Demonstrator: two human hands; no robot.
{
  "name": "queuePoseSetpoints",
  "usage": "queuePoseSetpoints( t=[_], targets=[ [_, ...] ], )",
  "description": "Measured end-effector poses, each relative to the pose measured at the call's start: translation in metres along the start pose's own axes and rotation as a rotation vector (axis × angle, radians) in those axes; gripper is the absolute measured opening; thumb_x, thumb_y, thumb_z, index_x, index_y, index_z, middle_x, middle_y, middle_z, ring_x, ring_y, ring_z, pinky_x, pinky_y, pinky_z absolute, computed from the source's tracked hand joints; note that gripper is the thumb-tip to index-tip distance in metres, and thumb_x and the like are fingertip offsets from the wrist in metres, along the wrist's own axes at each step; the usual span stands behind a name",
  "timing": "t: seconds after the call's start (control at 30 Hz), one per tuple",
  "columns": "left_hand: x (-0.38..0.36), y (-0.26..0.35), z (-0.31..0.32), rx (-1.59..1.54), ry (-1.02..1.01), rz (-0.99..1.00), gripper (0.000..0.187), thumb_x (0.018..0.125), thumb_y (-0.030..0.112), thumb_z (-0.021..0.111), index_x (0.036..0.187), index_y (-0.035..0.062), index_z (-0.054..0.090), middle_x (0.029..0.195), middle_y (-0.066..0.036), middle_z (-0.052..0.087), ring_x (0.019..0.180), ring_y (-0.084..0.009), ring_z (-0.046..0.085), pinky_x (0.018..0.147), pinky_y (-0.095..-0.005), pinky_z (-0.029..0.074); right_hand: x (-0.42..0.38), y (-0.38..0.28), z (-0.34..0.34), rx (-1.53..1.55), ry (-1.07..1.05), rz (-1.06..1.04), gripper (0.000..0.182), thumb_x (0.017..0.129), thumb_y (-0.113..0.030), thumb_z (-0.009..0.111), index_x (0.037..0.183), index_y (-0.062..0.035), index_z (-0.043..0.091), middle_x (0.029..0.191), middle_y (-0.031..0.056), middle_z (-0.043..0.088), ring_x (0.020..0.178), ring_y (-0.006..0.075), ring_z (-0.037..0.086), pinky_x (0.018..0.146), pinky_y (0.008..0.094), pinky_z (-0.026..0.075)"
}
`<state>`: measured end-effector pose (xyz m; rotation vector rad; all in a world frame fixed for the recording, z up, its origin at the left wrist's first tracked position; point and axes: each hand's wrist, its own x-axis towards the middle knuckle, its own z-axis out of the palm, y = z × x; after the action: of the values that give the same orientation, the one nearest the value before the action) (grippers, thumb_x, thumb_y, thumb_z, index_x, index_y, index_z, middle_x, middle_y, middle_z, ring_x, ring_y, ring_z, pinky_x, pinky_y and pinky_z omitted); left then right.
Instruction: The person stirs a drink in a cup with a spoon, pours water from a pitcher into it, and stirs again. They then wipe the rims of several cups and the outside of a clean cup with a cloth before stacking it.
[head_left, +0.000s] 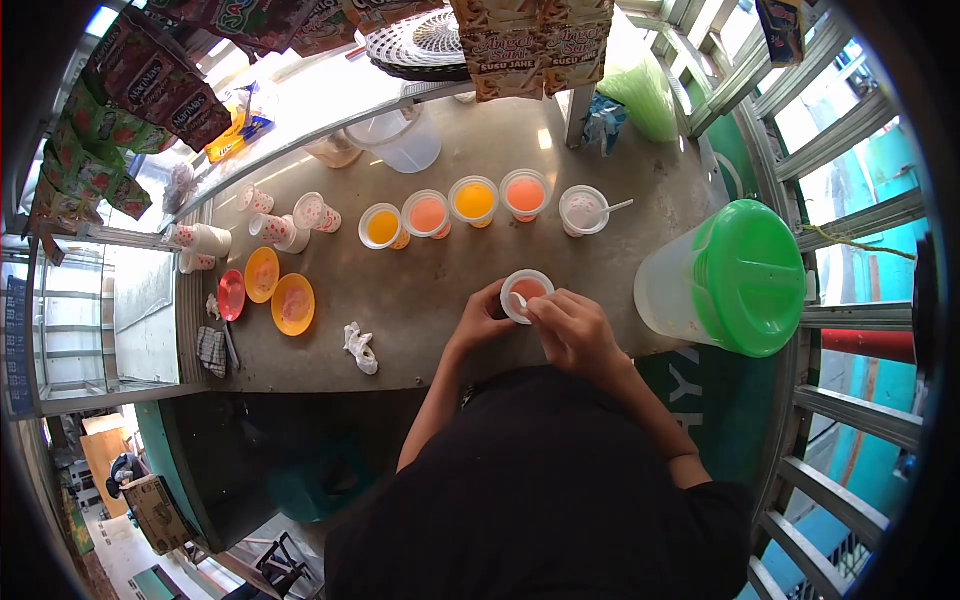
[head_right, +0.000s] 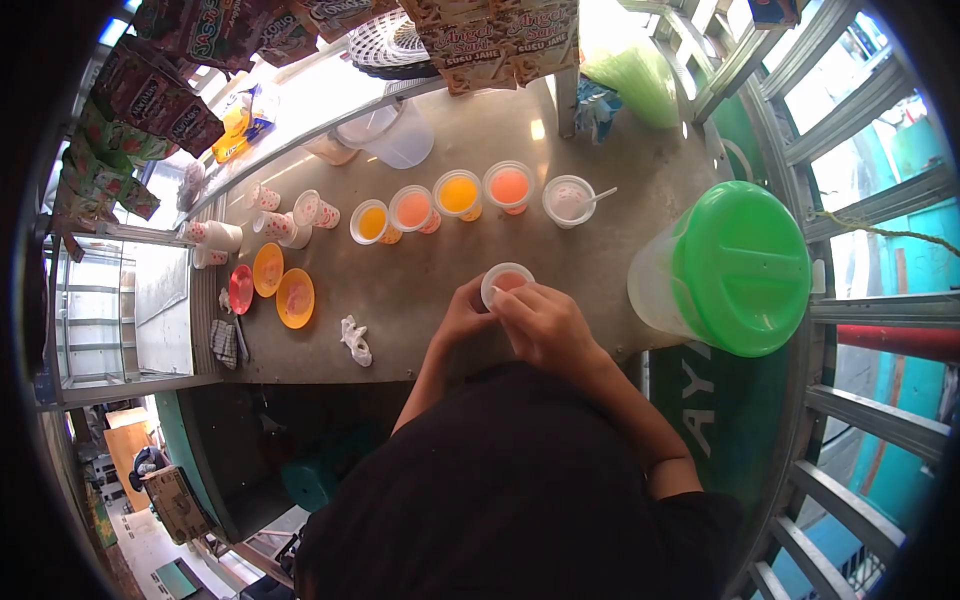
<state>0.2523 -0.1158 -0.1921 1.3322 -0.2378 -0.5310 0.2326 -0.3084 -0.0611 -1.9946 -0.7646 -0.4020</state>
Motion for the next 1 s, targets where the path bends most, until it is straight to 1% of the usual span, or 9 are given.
queuePoseSetpoints(
  t=[0.13,0.2,0.3,0.43,0.5,0.6,0.63,0.7,1.0],
  targets=[
    [0.0,-0.001,0.0,0.021,0.007,0.012,0.065,0.074,0.003,0.077,0.132,-0.0025,0.05,0.125,-0.008,0.059,0.115,-0.0155,0.056,0.101,-0.0318,0.044,-0.005,0.015,0.012,-0.041,0.056,0.052,0.013,0.082,0.001,0.065,0.094,-0.0003,0.06,0.077,0.0142,0.062,0.065,0.0301,0.06,0.059,0.0385,0.048],
    [0.0,-0.001,0.0,0.034,0.012,0.014,0.065,0.074,0.003,0.076,0.132,-0.0028,0.049,0.126,-0.008,0.059,0.116,-0.0156,0.056,0.101,-0.0318,0.044,-0.01,0.023,0.015,-0.083,0.006,0.17,0.01,0.085,-0.002,0.064,0.095,-0.0009,0.062,0.078,0.0155,0.063,0.067,0.0311,0.061,0.06,0.0388,0.049],
    [0.0,-0.002,0.0,0.053,0.015,0.011,0.065,0.073,0.003,0.076,0.132,-0.0033,0.049,0.126,-0.008,0.059,0.116,-0.0156,0.056,0.101,-0.0317,0.044,-0.015,0.031,0.021,-0.09,0.003,0.188,0.009,0.088,-0.004,0.063,0.096,-0.0007,0.063,0.078,0.0165,0.064,0.068,0.0319,0.062,0.06,0.0389,0.049],
    [0.0,-0.003,-0.001,0.018,0.007,0.009,0.066,0.073,0.001,0.075,0.132,-0.0035,0.049,0.127,-0.009,0.058,0.117,-0.0159,0.056,0.103,-0.0322,0.043,-0.015,0.025,0.015,-0.003,-0.008,0.225,0.009,0.088,-0.004,0.063,0.096,-0.0001,0.063,0.08,0.0169,0.064,0.068,0.032,0.063,0.06,0.0389,0.049],
    [0.0,-0.002,0.0,0.02,0.009,0.012,0.065,0.073,0.001,0.075,0.132,-0.0034,0.049,0.127,-0.009,0.058,0.117,-0.0161,0.055,0.104,-0.0325,0.042,-0.009,0.018,0.005,0.031,-0.013,0.26,0.013,0.083,-0.002,0.062,0.096,-0.0007,0.062,0.078,0.0168,0.063,0.071,0.0352,0.062,0.064,0.0428,0.05],
    [0.0,0.001,0.001,0.016,0.015,0.015,0.065,0.073,0.001,0.076,0.132,-0.0032,0.05,0.127,-0.009,0.058,0.119,-0.0166,0.055,0.105,-0.033,0.041,0.003,0.006,-0.014,0.027,-0.026,0.291,0.01,0.084,-0.002,0.062,0.094,-0.0011,0.062,0.079,0.0168,0.063,0.072,0.035,0.062,0.063,0.0415,0.05],
    [0.0,0.002,0.001,0.01,0.015,0.017,0.064,0.073,0.002,0.076,0.131,-0.0031,0.05,0.127,-0.009,0.058,0.119,-0.0168,0.055,0.105,-0.0332,0.041,0.005,0.004,-0.019,0.028,-0.025,0.29,0.01,0.084,-0.002,0.062,0.094,-0.0011,0.062,0.079,0.0168,0.063,0.072,0.035,0.062,0.063,0.0415,0.05],
    [0.0,0.003,0.002,0.021,0.016,0.017,0.064,0.073,0.002,0.076,0.131,-0.0028,0.05,0.127,-0.009,0.059,0.119,-0.0167,0.055,0.105,-0.0331,0.041,0.008,0.0,-0.025,-0.009,0.017,0.186,0.007,0.086,0.001,0.061,0.093,0.0001,0.062,0.075,0.0125,0.062,0.061,0.0239,0.061,0.056,0.0322,0.048],
    [0.0,0.0,-0.001,0.028,-0.002,0.011,0.063,0.074,0.001,0.075,0.132,-0.0022,0.05,0.125,-0.008,0.059,0.117,-0.0161,0.056,0.102,-0.0325,0.043,0.004,0.008,-0.006,0.04,-0.063,0.05,0.014,0.085,-0.001,0.066,0.097,-0.0006,0.059,0.078,0.0156,0.064,0.068,0.0335,0.065,0.059,0.0398,0.05]
  ],
)
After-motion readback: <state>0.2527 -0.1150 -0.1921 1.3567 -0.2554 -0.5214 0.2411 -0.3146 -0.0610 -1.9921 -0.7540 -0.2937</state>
